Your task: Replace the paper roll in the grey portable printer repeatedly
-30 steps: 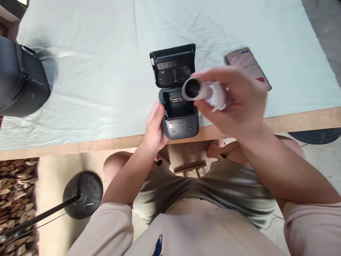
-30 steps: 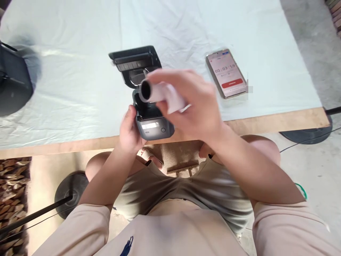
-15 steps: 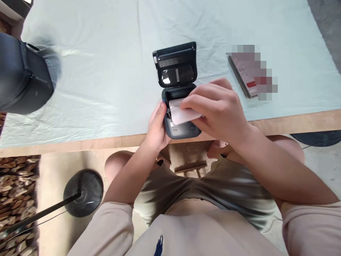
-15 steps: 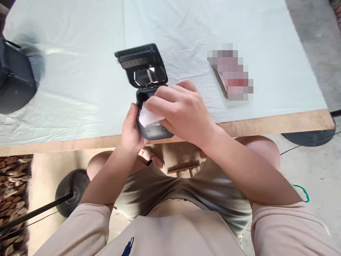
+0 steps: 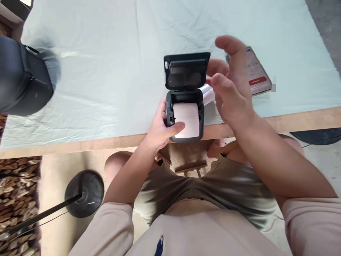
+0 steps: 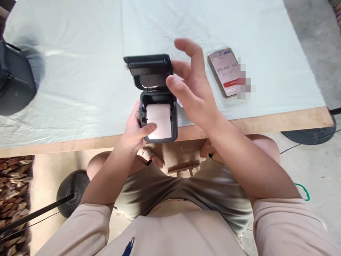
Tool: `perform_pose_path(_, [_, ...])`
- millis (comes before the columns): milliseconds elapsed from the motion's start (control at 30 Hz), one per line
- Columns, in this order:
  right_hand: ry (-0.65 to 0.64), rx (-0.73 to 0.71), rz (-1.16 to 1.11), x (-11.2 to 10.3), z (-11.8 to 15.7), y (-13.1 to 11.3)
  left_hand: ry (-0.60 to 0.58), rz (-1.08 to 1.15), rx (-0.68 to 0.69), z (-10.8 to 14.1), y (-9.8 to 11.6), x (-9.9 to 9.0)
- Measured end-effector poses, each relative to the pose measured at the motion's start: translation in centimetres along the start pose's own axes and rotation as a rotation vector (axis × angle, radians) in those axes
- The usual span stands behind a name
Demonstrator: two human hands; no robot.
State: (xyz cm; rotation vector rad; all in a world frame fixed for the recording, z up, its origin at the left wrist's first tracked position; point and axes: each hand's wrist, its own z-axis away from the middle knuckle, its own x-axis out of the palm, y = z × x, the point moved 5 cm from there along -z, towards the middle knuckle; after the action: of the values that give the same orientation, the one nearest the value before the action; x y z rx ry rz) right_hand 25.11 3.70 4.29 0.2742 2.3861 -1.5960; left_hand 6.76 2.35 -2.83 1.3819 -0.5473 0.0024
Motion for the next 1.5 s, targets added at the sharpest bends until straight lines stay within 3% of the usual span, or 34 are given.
perform_pose_path(100, [0.063,0.059,-0.216,-0.3,0.1,0.7,0.0,0.002,-0.014,0.0,-0.2,-0.1])
perform_pose_path(167, [0.065,0.062,-0.183,-0.2,0.5,0.7,0.001,0.0,-0.002,0.1,-0.1,-0.2])
perform_pose_path(367, [-0.259,0.061,0.168,1.6,1.8,-1.2,0.031,0.034,-0.012,0.3,0.2,0.0])
perform_pose_path(567, [-0.313,-0.059,0.272,2.2,2.6,-2.4,0.079,0.001,0.019,0.4,0.3,-0.3])
perform_pose_path(700, [-0.284,-0.088,0.323,2.3,2.8,-1.9,0.091,-0.016,0.03,0.6,0.3,-0.4])
perform_pose_path(867, [-0.204,-0.055,0.393,1.2,2.3,-1.3,0.15,0.041,-0.077,0.3,0.1,0.2])
perform_pose_path(1033, [-0.27,-0.053,0.364,0.6,2.1,-1.0,0.26,-0.014,0.003,-0.3,0.3,-0.3])
perform_pose_path(1167, [-0.27,-0.048,0.34,0.2,2.1,-0.9,0.261,-0.003,-0.014,-0.6,0.4,-0.4])
perform_pose_path(1233, [-0.226,-0.052,0.348,-0.1,2.1,-1.1,0.253,0.035,-0.067,-0.6,0.3,-0.4])
perform_pose_path(1333, [-0.057,-0.061,0.413,-0.8,1.9,-2.1,0.219,0.076,-0.123,-0.6,0.0,-0.2])
perform_pose_path(1500, [0.085,0.006,0.3,-1.1,1.8,-3.2,0.07,0.05,-0.086,-0.4,0.1,0.3])
